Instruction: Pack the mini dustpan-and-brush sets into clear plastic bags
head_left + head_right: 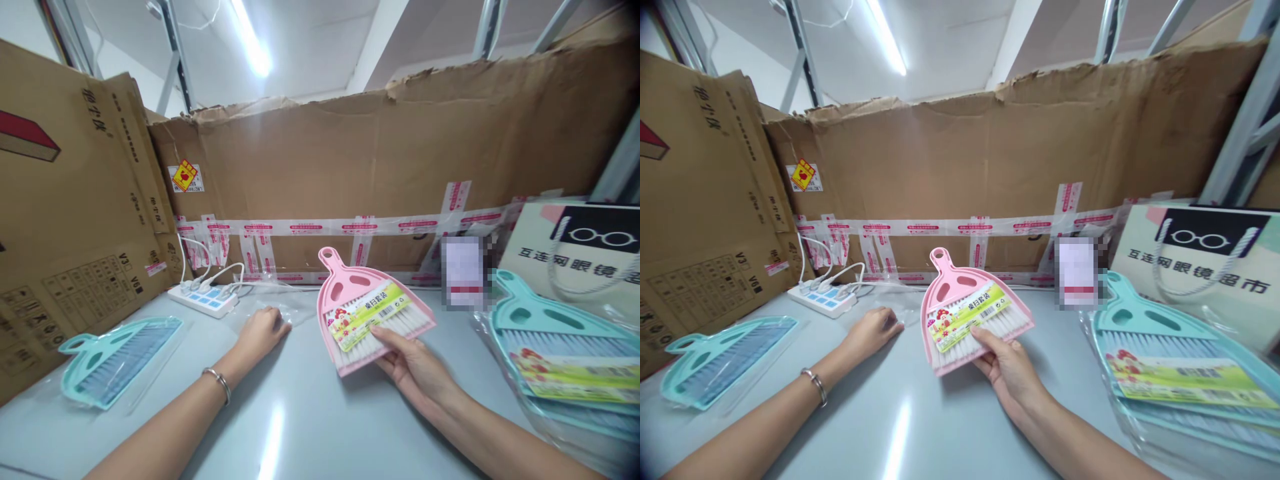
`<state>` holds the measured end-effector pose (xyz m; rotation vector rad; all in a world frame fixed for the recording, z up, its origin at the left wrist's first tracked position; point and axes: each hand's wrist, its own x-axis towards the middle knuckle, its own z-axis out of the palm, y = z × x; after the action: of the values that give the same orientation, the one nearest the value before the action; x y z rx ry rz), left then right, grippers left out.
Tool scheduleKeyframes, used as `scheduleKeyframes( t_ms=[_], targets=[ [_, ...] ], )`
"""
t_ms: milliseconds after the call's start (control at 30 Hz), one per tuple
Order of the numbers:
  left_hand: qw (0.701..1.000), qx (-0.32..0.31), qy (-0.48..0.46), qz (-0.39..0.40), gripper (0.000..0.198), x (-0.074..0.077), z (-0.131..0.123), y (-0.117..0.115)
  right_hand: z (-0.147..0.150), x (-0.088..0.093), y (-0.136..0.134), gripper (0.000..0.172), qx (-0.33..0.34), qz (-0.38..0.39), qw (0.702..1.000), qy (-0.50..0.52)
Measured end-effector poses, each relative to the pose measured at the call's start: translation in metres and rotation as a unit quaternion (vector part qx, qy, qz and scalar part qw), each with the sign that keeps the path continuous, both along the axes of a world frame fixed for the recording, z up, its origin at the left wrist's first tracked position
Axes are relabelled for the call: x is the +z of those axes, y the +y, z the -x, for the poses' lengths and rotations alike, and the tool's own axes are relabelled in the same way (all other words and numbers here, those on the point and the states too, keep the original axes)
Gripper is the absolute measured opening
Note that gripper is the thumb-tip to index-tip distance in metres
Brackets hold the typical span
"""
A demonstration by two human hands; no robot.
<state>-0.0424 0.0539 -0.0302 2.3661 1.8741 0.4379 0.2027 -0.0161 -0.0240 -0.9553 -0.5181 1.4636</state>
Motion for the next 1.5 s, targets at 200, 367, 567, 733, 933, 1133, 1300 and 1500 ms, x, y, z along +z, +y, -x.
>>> scheduleKeyframes(
  t_ms=[200,367,567,733,933,1133,1300,1500],
  targets=[
    [0.999,0.020,-0.043,-0.006,0.037,0.002,0.007,0.004,0.001,-0.003,-0.001,0.038,0.022,0.002,1.000,-0.007],
    [0.999,0.046,0.015,-0.016,0.025,0.000,0.014,0.010,0.002,0.000,-0.003,0.035,0.024,0.011,1.000,-0.003],
    [0.997,0.069,0.030,-0.004,0.030,0.002,0.008,0.007,0.006,0.003,-0.008,0.030,0.039,0.024,0.999,0.000],
    [0.992,0.086,0.092,-0.019,0.021,0.004,0.001,0.006,0.007,0.002,-0.009,0.032,0.048,0.025,0.998,-0.015],
    [0.989,0.083,0.070,-0.099,0.031,0.015,0.020,0.015,0.006,0.003,-0.009,0.034,0.067,0.033,0.996,-0.046],
    [0.982,0.017,0.023,-0.186,0.024,0.024,0.022,0.011,0.007,0.000,-0.015,0.035,0.191,0.001,0.976,-0.105],
    [0.958,-0.025,-0.057,-0.281,0.021,0.029,0.009,-0.003,0.007,-0.005,-0.014,0.037,0.207,0.004,0.968,-0.140],
    [0.930,-0.167,-0.135,-0.298,0.016,0.033,-0.017,-0.025,0.008,-0.001,-0.015,0.036,0.197,0.002,0.975,-0.105]
  ],
)
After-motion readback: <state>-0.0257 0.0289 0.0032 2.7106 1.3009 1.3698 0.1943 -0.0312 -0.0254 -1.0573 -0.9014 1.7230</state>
